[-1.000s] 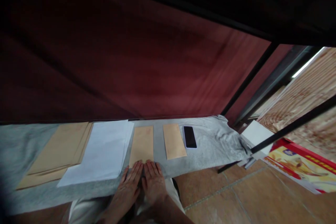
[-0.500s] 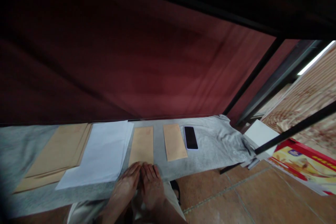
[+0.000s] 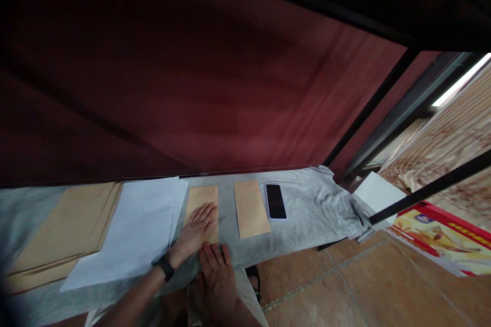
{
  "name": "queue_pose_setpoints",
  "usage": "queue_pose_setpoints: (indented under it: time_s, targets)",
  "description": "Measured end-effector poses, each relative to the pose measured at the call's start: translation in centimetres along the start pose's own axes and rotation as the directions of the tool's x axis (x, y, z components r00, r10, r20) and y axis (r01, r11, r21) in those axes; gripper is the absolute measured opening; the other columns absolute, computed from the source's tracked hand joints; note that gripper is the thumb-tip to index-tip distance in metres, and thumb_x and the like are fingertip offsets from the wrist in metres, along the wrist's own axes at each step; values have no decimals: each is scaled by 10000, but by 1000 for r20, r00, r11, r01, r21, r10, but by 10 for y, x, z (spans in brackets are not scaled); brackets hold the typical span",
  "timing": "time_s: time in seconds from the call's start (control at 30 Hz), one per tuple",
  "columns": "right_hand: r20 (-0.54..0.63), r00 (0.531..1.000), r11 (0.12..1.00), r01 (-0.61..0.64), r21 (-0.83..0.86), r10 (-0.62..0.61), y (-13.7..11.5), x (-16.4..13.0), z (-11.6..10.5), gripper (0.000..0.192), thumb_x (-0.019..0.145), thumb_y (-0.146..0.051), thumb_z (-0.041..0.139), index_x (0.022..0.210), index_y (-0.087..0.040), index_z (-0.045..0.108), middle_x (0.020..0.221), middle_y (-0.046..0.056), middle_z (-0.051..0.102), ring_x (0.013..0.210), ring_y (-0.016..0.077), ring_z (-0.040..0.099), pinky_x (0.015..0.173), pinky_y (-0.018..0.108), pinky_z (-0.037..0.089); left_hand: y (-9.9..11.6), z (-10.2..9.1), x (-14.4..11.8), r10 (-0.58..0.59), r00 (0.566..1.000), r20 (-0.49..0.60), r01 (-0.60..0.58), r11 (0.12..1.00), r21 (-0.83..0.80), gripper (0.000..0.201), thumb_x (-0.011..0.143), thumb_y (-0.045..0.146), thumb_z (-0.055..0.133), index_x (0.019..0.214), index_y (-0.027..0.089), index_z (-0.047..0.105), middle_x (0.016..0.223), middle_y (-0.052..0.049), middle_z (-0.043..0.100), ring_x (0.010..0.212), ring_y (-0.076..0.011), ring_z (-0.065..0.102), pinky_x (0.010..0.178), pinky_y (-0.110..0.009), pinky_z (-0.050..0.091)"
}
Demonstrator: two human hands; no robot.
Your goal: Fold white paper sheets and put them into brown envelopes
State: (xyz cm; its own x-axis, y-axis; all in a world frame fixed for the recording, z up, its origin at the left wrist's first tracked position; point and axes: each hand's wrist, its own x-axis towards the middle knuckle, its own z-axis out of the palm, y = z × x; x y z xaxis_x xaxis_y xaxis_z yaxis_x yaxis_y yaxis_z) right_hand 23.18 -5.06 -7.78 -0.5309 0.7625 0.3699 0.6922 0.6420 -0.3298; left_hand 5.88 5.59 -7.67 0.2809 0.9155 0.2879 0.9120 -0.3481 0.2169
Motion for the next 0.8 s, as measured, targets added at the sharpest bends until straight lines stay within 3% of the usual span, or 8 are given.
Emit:
queue_pose_setpoints:
  time_s: [0.27, 0.43, 0.57, 0.67, 0.8]
  targets:
    - [78, 996, 999, 39, 2, -40, 2, 2, -13, 636, 1011, -291, 534, 1595, -212, 294, 1578, 83, 465, 1439, 253, 454, 1210, 507, 373, -29, -2, 54, -9, 997, 73, 7, 999, 31, 531, 1015, 362, 355, 1489, 170, 495, 1565, -98, 485, 1463, -240, 410, 1240, -461, 230]
    - [73, 996, 999, 42, 0, -42, 4, 3, -12, 636, 994, -258, 547, 1586, -217, 317, 1581, 71, 463, 1441, 239, 452, 1208, 485, 382, -33, 2, 59, -33, 998, 45, 32, 999, 34, 538, 1016, 357, 345, 1510, 185, 474, 1569, -92, 480, 1488, -239, 374, 1247, -470, 209]
    - [42, 999, 999, 26, 20, -27, 10, 5, -3, 529, 1010, -314, 551, 1519, -222, 443, 1511, 55, 554, 1371, 211, 529, 1196, 428, 406, -18, 1, 29, 10, 996, 83, -11, 1000, 13, 581, 1029, 418, 339, 1545, 161, 413, 1590, -105, 447, 1497, -239, 359, 1242, -468, 238]
    - [15, 999, 999, 47, 25, -47, 16, 4, 7, 474, 1010, -311, 553, 1470, -206, 510, 1429, 59, 631, 1318, 199, 572, 1193, 408, 411, 1, -2, -15, 59, 991, 117, -59, 998, 1, 588, 1043, 427, 326, 1572, 174, 355, 1601, -93, 432, 1490, -215, 376, 1230, -437, 277]
    - [22, 997, 997, 77, 3, -77, 19, 2, 12, 494, 975, -241, 574, 1464, -191, 522, 1401, 87, 647, 1330, 216, 558, 1201, 436, 394, 26, -10, -78, 64, 997, 35, -65, 998, 26, 642, 1038, 427, 370, 1623, 226, 198, 1641, -60, 365, 1502, -193, 353, 1229, -417, 289]
